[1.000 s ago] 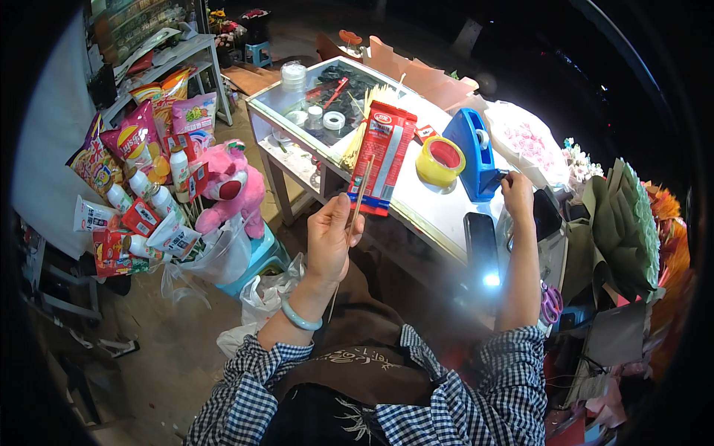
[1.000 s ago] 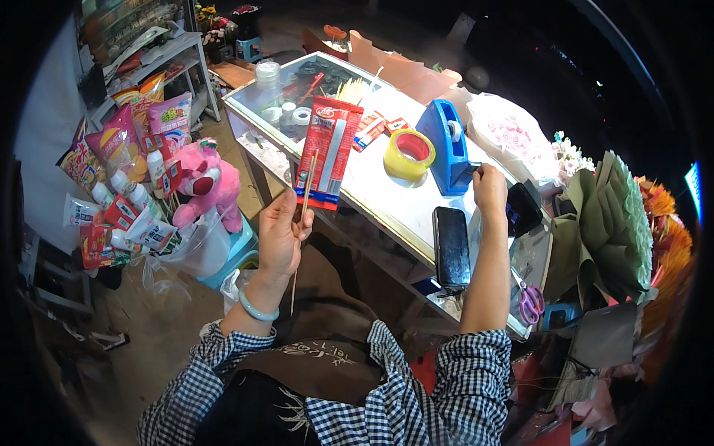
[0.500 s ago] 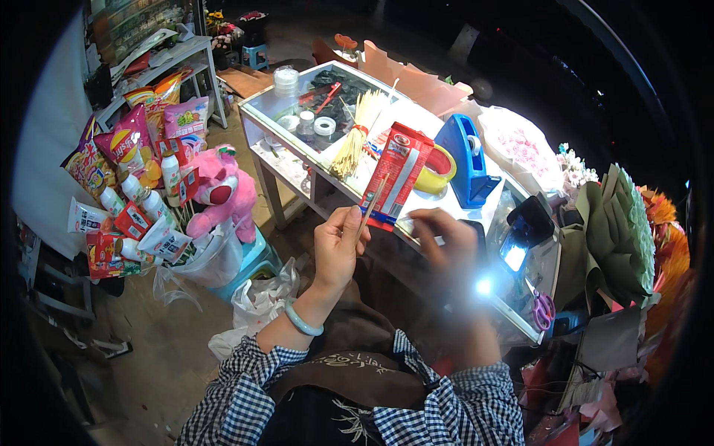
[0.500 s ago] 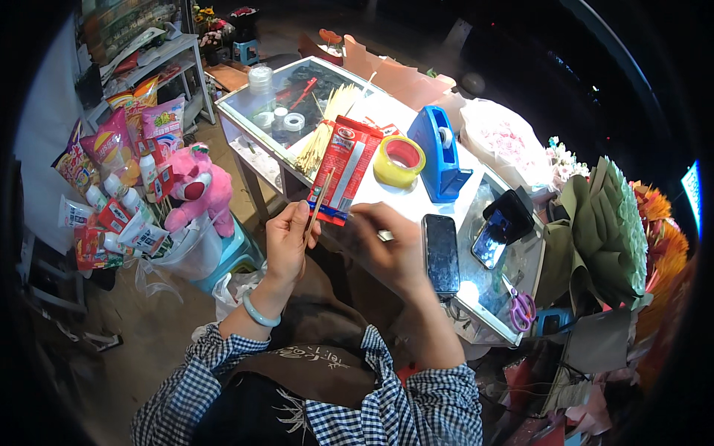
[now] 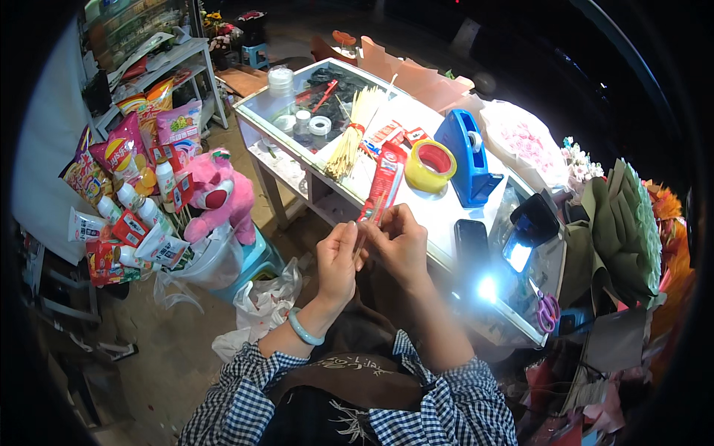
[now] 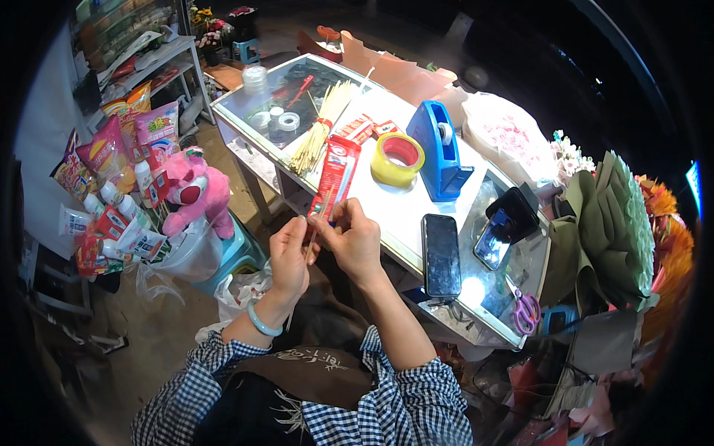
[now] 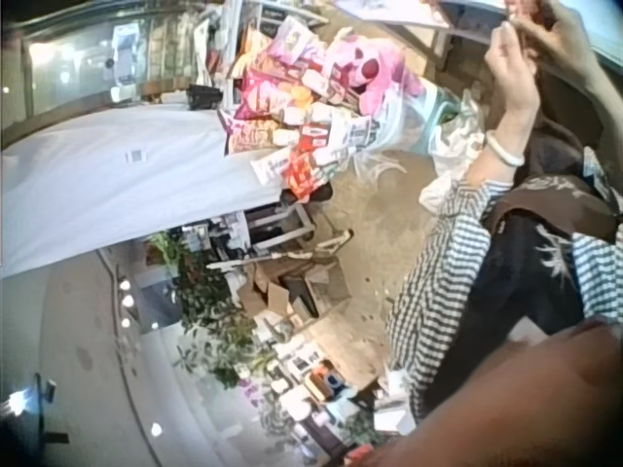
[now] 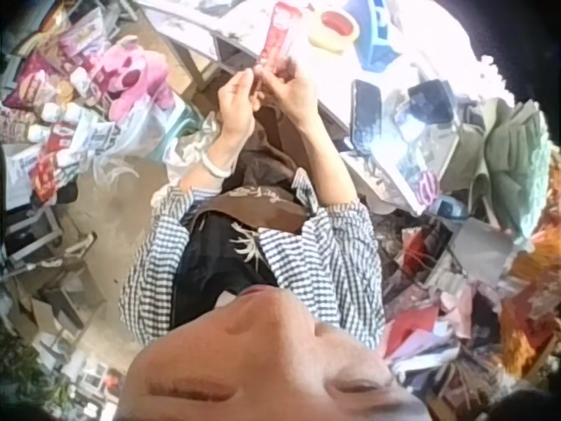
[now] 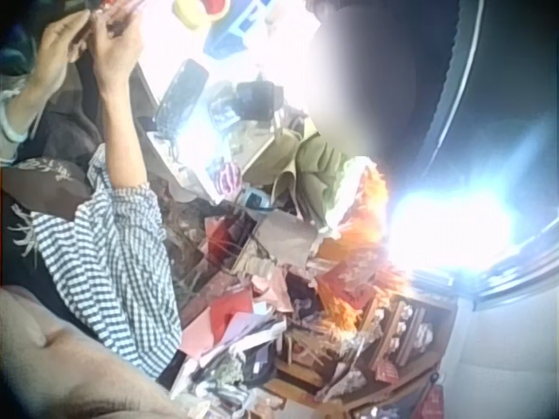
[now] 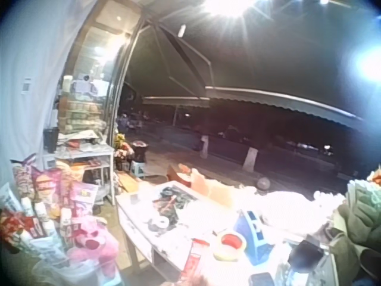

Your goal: The person inserts wooden skewers into small snack packets, secures them with tape, and trims the excess skewer with scissors. The finished skewers are placed into a container on the left side of the counter.

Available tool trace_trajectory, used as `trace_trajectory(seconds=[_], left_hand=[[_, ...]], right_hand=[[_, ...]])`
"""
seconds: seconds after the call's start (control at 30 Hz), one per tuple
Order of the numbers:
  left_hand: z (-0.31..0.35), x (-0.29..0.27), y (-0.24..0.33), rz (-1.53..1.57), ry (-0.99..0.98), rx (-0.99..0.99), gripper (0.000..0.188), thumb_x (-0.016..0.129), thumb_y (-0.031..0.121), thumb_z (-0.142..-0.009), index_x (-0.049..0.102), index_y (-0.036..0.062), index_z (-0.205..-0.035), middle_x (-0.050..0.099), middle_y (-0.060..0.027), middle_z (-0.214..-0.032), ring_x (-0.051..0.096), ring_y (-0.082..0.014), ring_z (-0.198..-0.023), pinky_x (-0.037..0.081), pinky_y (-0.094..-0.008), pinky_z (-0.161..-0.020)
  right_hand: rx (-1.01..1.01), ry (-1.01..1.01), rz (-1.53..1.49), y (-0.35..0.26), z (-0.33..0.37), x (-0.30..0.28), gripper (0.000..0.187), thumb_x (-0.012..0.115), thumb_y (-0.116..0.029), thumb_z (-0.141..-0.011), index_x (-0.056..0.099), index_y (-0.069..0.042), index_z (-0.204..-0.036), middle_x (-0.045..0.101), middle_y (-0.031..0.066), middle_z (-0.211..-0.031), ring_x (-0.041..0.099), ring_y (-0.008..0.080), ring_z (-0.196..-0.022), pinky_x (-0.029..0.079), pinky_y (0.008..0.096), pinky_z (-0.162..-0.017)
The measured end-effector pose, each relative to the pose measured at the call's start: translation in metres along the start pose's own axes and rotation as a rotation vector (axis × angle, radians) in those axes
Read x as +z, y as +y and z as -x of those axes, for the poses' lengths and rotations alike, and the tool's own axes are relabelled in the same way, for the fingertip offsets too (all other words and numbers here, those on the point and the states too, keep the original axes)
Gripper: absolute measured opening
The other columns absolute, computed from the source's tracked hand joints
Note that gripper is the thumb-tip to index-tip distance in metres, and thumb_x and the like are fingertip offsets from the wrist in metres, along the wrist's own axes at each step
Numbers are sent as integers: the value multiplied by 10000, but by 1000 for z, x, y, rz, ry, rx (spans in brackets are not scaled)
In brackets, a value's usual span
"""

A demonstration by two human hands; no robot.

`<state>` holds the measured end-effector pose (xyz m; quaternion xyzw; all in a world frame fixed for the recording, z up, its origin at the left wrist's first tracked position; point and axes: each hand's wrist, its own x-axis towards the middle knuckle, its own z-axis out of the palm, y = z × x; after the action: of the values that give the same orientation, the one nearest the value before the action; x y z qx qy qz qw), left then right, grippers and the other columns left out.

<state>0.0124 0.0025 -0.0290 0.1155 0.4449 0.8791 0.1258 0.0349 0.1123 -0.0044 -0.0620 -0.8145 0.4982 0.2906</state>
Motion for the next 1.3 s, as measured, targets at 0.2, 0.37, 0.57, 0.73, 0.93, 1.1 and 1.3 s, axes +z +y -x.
trace_trajectory(seconds=[0.2,0.37,0.57,0.73,0.93,1.1,1.3], left_hand=[[-3,-3,11,-58,-28,-9,264,558,267,-930,597,21,-844,547,0,-642,444,-27,-488,294,-155,-400],[-10,-8,16,39,18,-93,297,522,276,-949,598,39,-787,503,-1,-542,370,-32,-399,256,-165,-367],[-18,-19,18,158,-38,-223,232,531,300,-938,608,83,-908,626,-11,-742,446,-32,-447,261,-142,-342],[-21,-18,19,87,-98,-166,226,526,257,-943,563,66,-1058,607,0,-757,487,-17,-526,312,-129,-384],[-20,-10,16,-32,7,19,300,546,134,-924,466,43,-1198,598,-22,-890,517,-41,-589,344,-140,-410],[-19,-9,16,-21,10,104,314,566,150,-918,499,33,-1202,610,-20,-862,505,-15,-564,335,-120,-401],[-19,-15,19,-43,-60,-117,154,597,210,-906,622,59,-928,561,37,-646,442,1,-484,284,-130,-359]], right_hand=[[-29,-2,-81,6,5,-2,310,747,-133,-771,463,-17,-817,500,26,-590,450,60,-492,370,231,-448],[137,-182,-504,3,9,-10,283,647,-101,-859,538,26,-1088,643,52,-861,595,87,-765,488,226,-661],[291,-419,-594,3,11,-23,176,583,-149,-903,587,2,-992,585,3,-747,536,59,-602,450,205,-543],[361,-448,-593,3,12,-30,186,591,-170,-902,580,2,-833,583,14,-678,559,68,-549,451,202,-487],[316,-440,-596,0,15,-30,207,597,-178,-901,574,-5,-789,569,2,-641,549,54,-517,445,193,-460],[293,-451,-621,-4,15,-29,199,590,-175,-906,578,-5,-803,562,-5,-638,549,53,-517,452,194,-465],[279,-483,-582,-4,16,-34,202,594,-167,-904,585,-2,-788,574,1,-643,562,55,-533,455,196,-469]])
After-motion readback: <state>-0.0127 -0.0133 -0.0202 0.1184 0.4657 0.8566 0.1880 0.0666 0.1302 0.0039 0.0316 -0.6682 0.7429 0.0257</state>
